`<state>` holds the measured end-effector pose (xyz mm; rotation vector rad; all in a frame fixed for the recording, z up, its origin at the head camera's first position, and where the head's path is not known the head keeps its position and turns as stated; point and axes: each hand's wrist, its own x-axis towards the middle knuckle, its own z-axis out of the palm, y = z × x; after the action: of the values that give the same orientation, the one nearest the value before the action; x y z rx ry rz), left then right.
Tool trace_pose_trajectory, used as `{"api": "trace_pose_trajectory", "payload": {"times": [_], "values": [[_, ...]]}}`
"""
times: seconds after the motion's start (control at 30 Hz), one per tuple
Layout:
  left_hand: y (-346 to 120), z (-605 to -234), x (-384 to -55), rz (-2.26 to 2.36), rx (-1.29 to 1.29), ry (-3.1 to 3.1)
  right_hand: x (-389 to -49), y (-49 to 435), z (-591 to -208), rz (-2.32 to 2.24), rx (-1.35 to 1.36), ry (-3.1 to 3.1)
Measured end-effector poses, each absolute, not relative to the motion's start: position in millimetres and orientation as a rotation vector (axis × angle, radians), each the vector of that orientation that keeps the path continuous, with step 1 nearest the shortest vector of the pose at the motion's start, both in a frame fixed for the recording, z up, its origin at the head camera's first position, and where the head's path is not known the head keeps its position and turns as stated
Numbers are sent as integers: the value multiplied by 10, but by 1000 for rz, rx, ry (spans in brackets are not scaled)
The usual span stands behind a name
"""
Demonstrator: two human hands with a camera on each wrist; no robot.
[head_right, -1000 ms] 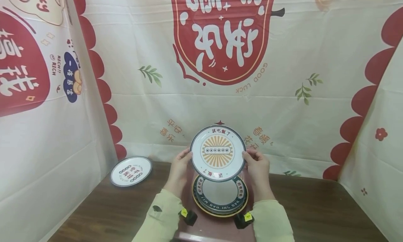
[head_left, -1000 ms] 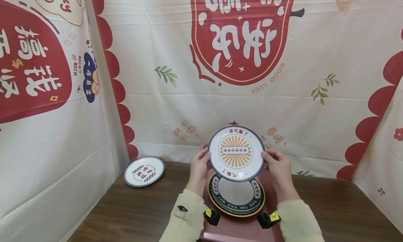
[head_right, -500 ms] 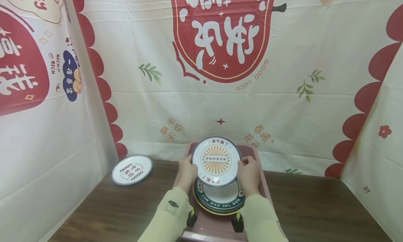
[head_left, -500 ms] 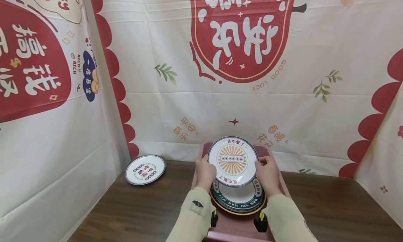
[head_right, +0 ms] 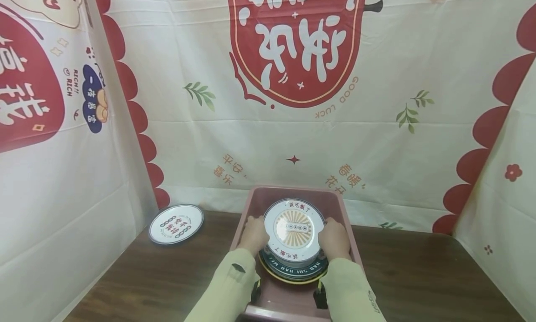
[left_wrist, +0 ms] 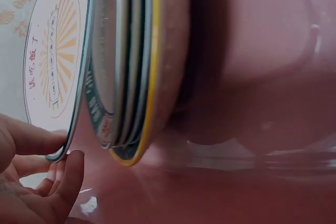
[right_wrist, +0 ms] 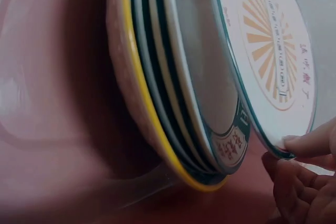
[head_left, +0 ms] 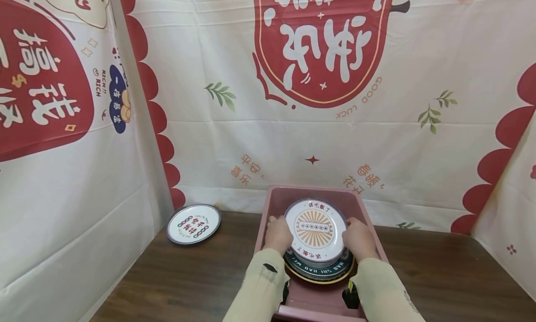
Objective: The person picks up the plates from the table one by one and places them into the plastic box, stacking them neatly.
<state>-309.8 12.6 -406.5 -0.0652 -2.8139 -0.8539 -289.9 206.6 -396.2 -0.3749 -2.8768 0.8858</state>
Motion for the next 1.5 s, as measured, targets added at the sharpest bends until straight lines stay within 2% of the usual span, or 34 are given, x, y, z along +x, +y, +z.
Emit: {"api": "trace_pose_trajectory", "payload": {"times": [0.4, 1.5], "values": [[132, -4179, -3107, -742, -143, -2956, -2831, 2082, -3982, 632, -243, -3032], [107, -4169, -3004, -671, -198, -3045, -2764, 2037, -4008, 607, -243, -3096]]}}
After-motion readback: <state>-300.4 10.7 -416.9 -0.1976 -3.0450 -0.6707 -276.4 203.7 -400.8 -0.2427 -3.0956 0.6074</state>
